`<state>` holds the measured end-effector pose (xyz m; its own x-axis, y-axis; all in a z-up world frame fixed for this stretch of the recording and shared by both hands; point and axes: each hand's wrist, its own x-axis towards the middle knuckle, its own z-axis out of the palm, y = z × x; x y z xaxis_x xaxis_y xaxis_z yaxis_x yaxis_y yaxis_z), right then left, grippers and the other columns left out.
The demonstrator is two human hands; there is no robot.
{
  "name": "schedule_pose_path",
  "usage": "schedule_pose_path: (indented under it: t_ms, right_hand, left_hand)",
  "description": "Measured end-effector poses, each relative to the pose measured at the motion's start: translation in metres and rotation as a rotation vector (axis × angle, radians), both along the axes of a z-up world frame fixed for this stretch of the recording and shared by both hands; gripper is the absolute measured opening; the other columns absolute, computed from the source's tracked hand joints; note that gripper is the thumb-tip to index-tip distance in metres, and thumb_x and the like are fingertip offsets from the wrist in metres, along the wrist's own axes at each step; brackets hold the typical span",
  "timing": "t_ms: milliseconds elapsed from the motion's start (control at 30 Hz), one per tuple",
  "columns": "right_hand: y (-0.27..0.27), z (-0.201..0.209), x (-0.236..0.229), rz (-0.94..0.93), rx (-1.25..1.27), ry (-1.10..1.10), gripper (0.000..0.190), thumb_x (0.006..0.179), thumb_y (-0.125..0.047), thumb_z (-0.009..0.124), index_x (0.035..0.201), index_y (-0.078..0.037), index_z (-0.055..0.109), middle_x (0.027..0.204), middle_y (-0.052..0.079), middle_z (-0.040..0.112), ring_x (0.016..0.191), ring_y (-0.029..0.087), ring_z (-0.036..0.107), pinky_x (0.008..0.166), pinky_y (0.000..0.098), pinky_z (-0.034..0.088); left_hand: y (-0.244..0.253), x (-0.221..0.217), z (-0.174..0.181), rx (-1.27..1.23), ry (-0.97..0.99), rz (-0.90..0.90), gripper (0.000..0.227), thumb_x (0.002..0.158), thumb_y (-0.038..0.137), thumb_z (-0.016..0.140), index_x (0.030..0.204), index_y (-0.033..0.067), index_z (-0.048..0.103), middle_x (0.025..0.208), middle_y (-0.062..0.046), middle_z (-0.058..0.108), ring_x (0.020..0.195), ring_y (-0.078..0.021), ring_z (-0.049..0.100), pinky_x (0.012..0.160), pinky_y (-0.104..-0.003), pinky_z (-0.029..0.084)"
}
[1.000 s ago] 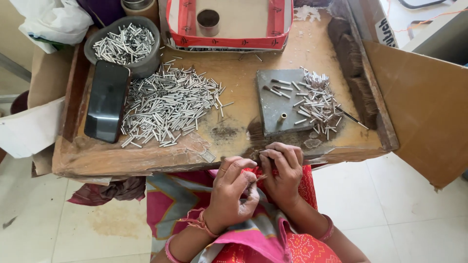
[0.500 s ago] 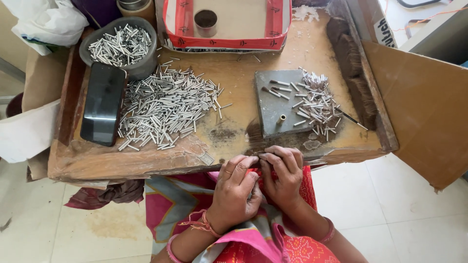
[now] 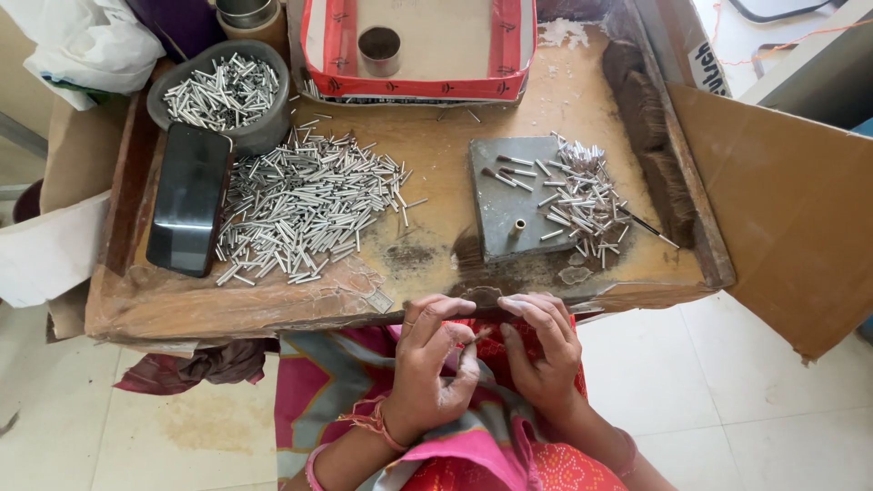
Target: The person is manually assembling small metal tubes and pins on a workbench.
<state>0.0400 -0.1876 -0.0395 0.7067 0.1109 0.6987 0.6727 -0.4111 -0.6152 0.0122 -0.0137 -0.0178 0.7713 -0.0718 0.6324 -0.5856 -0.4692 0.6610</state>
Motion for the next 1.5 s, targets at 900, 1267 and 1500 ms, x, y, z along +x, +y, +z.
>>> schedule_pose_path:
  t_ms: [900, 1267, 1500]
  right_hand:
    - [-0.086, -0.004, -0.031, 0.293, 0.121, 0.299, 0.032, 0.086, 0.005, 0.070, 0.118, 0.002, 0.064, 0.099, 0.008, 0.067, 0.087, 0.016, 0.067, 0.080, 0.0292, 0.056]
    - [-0.068, 0.006, -0.025, 0.284, 0.076, 0.263, 0.026, 0.084, 0.003, 0.072, 0.108, 0.001, 0.063, 0.099, 0.011, 0.068, 0.089, 0.021, 0.071, 0.079, 0.0303, 0.058]
    - [-0.069, -0.014, -0.030, 0.221, 0.120, 0.216, 0.017, 0.086, 0.006, 0.073, 0.100, -0.001, 0.068, 0.098, 0.010, 0.069, 0.086, 0.017, 0.069, 0.077, 0.0269, 0.056]
  left_hand:
    - [-0.059, -0.004, -0.017, -0.183, 0.404, -0.425, 0.009, 0.090, -0.002, 0.070, 0.096, 0.0001, 0.064, 0.089, -0.012, 0.069, 0.084, -0.0216, 0.069, 0.078, -0.032, 0.054]
    - [-0.049, -0.006, -0.008, -0.212, 0.396, -0.368, 0.036, 0.086, -0.010, 0.066, 0.118, 0.0026, 0.054, 0.094, -0.012, 0.065, 0.087, -0.0241, 0.068, 0.080, -0.034, 0.056]
    - [-0.045, -0.004, 0.003, -0.203, 0.262, -0.312, 0.035, 0.084, -0.008, 0.073, 0.117, 0.0014, 0.061, 0.095, -0.011, 0.065, 0.087, -0.0232, 0.068, 0.081, -0.034, 0.055]
